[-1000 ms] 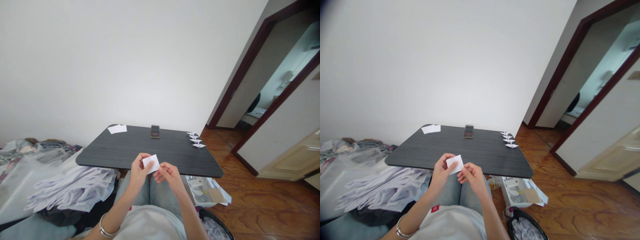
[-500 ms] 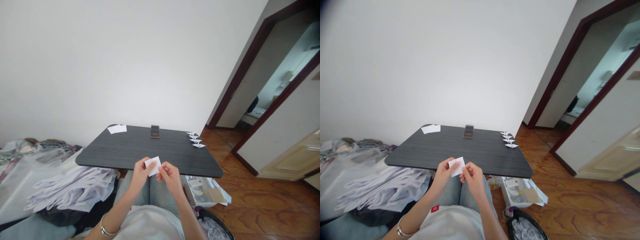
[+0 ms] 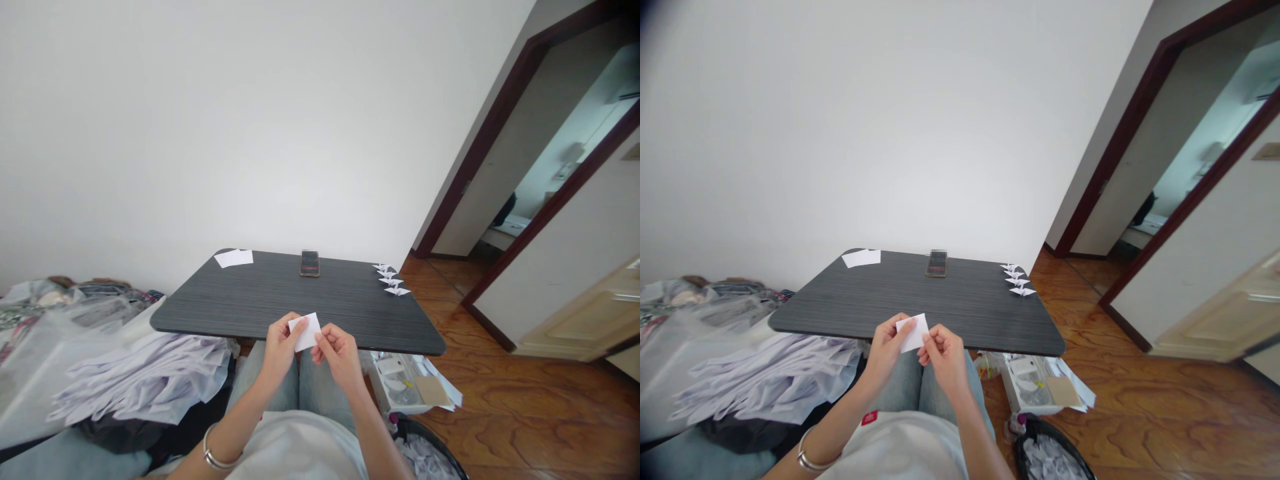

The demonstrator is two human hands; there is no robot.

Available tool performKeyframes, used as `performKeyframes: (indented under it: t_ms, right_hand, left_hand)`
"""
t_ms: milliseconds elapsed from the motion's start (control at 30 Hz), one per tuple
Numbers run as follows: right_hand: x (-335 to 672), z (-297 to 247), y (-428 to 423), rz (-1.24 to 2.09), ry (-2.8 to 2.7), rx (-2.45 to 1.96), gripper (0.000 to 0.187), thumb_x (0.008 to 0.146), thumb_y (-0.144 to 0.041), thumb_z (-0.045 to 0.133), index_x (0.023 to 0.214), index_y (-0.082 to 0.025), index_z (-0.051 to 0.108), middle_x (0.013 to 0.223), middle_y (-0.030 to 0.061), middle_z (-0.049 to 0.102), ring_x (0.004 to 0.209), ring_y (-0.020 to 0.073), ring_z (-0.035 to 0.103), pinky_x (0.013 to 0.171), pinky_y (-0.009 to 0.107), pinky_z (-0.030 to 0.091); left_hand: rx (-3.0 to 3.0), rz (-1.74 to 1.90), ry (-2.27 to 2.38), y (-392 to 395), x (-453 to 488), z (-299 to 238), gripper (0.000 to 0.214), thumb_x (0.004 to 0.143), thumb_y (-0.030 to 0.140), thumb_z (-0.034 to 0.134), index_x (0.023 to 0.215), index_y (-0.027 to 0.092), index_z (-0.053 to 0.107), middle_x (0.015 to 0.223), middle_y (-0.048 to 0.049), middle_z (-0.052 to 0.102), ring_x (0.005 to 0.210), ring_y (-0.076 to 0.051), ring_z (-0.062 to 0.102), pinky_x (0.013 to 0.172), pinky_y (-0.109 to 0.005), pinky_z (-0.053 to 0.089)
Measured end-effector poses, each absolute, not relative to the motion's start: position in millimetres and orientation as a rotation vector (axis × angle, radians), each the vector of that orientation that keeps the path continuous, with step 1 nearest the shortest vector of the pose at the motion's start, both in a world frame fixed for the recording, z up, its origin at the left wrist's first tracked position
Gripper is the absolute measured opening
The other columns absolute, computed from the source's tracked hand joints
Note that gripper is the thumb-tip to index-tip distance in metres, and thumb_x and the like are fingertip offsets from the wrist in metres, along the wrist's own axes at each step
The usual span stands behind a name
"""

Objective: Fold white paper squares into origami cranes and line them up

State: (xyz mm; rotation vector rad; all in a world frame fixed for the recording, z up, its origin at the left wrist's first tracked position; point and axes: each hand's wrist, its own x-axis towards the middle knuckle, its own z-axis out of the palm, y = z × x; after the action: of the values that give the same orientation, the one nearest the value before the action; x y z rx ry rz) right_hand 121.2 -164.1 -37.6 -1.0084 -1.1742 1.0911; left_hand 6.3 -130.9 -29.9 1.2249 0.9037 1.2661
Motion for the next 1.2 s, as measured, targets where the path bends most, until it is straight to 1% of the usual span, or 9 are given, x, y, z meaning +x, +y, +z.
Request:
performKeyframes:
  t_ms: [167, 333, 500, 567, 633, 700, 800, 1000, 1200]
  right_hand:
    - [121, -39, -164, 1.094, -1.169, -1.01, 0.026, 0.075, -0.039, 0.057, 0.062, -0.017, 0.048, 0.047, -0.0031, 0.055, 0.039, 0.008, 0.049, 0.041, 0.018, 0.041]
    - [121, -41, -162, 1.098, -1.158, -1.012, 0.026, 0.075, -0.038, 0.057, 0.062, -0.017, 0.049, 0.049, -0.0025, 0.056, 0.039, 0.0073, 0.049, 0.041, 0.018, 0.041]
    - [123, -41, -161, 1.107, -1.125, -1.005, 0.026, 0.074, -0.038, 0.058, 0.061, -0.016, 0.049, 0.047, -0.0027, 0.056, 0.038, 0.0072, 0.049, 0.039, 0.018, 0.041]
    - [124, -40, -161, 1.108, -1.113, -1.001, 0.027, 0.074, -0.038, 0.058, 0.061, -0.016, 0.05, 0.047, -0.0026, 0.057, 0.038, 0.0073, 0.049, 0.039, 0.018, 0.041]
    - [124, -39, -162, 1.103, -1.104, -1.0, 0.027, 0.074, -0.038, 0.058, 0.061, -0.016, 0.05, 0.047, -0.0025, 0.057, 0.038, 0.0075, 0.049, 0.04, 0.018, 0.042]
    - [124, -39, -162, 1.095, -1.098, -0.998, 0.027, 0.074, -0.039, 0.058, 0.061, -0.016, 0.05, 0.047, -0.0025, 0.056, 0.038, 0.0077, 0.049, 0.04, 0.018, 0.042]
    - [124, -38, -163, 1.089, -1.097, -0.987, 0.027, 0.074, -0.039, 0.058, 0.061, -0.016, 0.051, 0.047, -0.0024, 0.057, 0.038, 0.0078, 0.049, 0.04, 0.019, 0.042]
    - [125, -35, -165, 1.094, -1.097, -0.977, 0.026, 0.074, -0.038, 0.058, 0.061, -0.017, 0.05, 0.047, -0.0027, 0.057, 0.038, 0.008, 0.049, 0.04, 0.019, 0.042]
    - [124, -36, -165, 1.131, -1.093, -0.953, 0.028, 0.073, -0.039, 0.058, 0.06, -0.017, 0.049, 0.047, -0.0029, 0.056, 0.037, 0.0078, 0.048, 0.039, 0.019, 0.041]
  left_hand:
    - [1.197, 1.282, 0.928, -130, 6, -30, 0.034, 0.066, 0.044, 0.061, 0.059, 0.013, 0.053, 0.048, 0.0042, 0.047, 0.042, -0.006, 0.037, 0.04, -0.017, 0.027]
    - [1.15, 1.29, 0.915, -128, 8, -31, 0.035, 0.067, 0.047, 0.059, 0.059, 0.013, 0.053, 0.047, 0.0043, 0.047, 0.042, -0.006, 0.038, 0.041, -0.017, 0.028]
    - [1.096, 1.239, 0.854, -126, 3, -26, 0.044, 0.074, 0.052, 0.047, 0.058, 0.012, 0.056, 0.05, 0.0002, 0.052, 0.046, -0.01, 0.045, 0.047, -0.02, 0.035]
    - [1.143, 1.197, 0.835, -125, 0, -24, 0.04, 0.072, 0.048, 0.052, 0.056, 0.012, 0.056, 0.048, 0.0013, 0.05, 0.045, -0.009, 0.042, 0.046, -0.02, 0.034]
    - [1.221, 1.135, 0.832, -126, -1, -22, 0.033, 0.067, 0.043, 0.061, 0.056, 0.011, 0.056, 0.047, 0.0026, 0.049, 0.043, -0.007, 0.039, 0.042, -0.018, 0.029]
    - [1.272, 1.088, 0.845, -128, -1, -22, 0.029, 0.062, 0.038, 0.066, 0.062, 0.01, 0.059, 0.05, 0.0018, 0.053, 0.043, -0.006, 0.038, 0.04, -0.017, 0.026]
    - [1.278, 1.092, 0.874, -132, 2, -21, 0.028, 0.063, 0.036, 0.066, 0.07, 0.009, 0.062, 0.056, -0.0006, 0.057, 0.043, -0.006, 0.039, 0.039, -0.017, 0.026]
    - [1.229, 1.177, 0.831, -137, 7, -19, 0.026, 0.063, 0.034, 0.066, 0.068, 0.01, 0.06, 0.051, 0.0026, 0.05, 0.042, -0.005, 0.036, 0.037, -0.017, 0.023]
    - [1.238, 1.186, 0.806, -139, 6, -17, 0.024, 0.064, 0.033, 0.066, 0.068, 0.01, 0.061, 0.051, 0.0032, 0.05, 0.043, -0.006, 0.036, 0.039, -0.017, 0.023]
